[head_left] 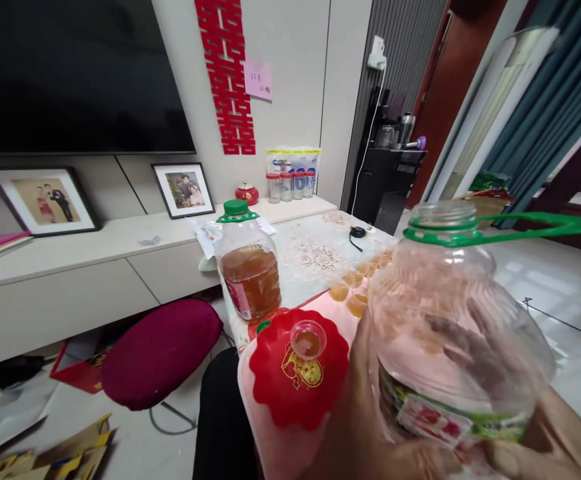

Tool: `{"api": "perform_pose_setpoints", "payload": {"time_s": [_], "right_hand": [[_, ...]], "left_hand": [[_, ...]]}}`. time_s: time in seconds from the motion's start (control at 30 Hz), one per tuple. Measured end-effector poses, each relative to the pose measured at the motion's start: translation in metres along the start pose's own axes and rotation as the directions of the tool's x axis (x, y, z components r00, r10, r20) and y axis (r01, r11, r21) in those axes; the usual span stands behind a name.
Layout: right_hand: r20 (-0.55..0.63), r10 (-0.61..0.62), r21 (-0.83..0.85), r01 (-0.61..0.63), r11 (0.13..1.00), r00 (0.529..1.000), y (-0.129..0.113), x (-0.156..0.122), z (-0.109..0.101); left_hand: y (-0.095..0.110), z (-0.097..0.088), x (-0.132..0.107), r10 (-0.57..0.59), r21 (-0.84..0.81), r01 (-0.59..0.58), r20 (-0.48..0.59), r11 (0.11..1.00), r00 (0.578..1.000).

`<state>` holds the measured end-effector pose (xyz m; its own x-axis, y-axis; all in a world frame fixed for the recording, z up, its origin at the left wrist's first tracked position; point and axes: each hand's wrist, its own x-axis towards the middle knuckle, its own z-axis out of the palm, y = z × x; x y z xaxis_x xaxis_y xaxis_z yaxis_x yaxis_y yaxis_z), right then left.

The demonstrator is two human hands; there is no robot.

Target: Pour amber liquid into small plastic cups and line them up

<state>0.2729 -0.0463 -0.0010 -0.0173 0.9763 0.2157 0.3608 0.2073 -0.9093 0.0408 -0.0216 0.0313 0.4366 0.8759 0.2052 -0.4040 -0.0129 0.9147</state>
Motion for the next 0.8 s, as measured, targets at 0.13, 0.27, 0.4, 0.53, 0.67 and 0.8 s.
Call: {"api": "perform_pose_setpoints", "payload": {"time_s": [0.13, 0.27, 0.4, 0.53, 0.67, 0.8], "right_hand": [[0.053, -0.093, 0.014, 0.093, 0.996, 0.994, -0.036, 0.049, 0.008], [0.131, -0.123, 0.107, 0.109, 0.988, 0.984, -0.075, 0.103, 0.035], [0.211, -0.196, 0.188, 0.157, 0.97, 0.958, -0.082, 0.15, 0.072], [0.221, -0.22, 0.192, 0.179, 0.965, 0.95, -0.066, 0.187, 0.103], [0.232, -0.218, 0.182, 0.178, 0.967, 0.948, -0.053, 0.216, 0.118], [0.264, -0.217, 0.182, 0.172, 0.968, 0.94, -0.044, 0.237, 0.12]], "left_hand": [[0.035, -0.031, 0.007, -0.045, 0.133, 0.055, -0.079, 0.99, 0.996], [0.054, -0.071, 0.032, 0.061, 0.295, -0.031, -0.092, 0.955, 0.994], [0.055, -0.112, 0.059, 0.195, 0.407, -0.137, -0.105, 0.903, 0.975], [0.042, -0.146, 0.077, 0.295, 0.491, -0.179, -0.171, 0.853, 0.94], [0.026, -0.162, 0.092, 0.373, 0.565, -0.191, -0.226, 0.803, 0.9], [0.01, -0.166, 0.107, 0.437, 0.631, -0.175, -0.287, 0.756, 0.853]]}}
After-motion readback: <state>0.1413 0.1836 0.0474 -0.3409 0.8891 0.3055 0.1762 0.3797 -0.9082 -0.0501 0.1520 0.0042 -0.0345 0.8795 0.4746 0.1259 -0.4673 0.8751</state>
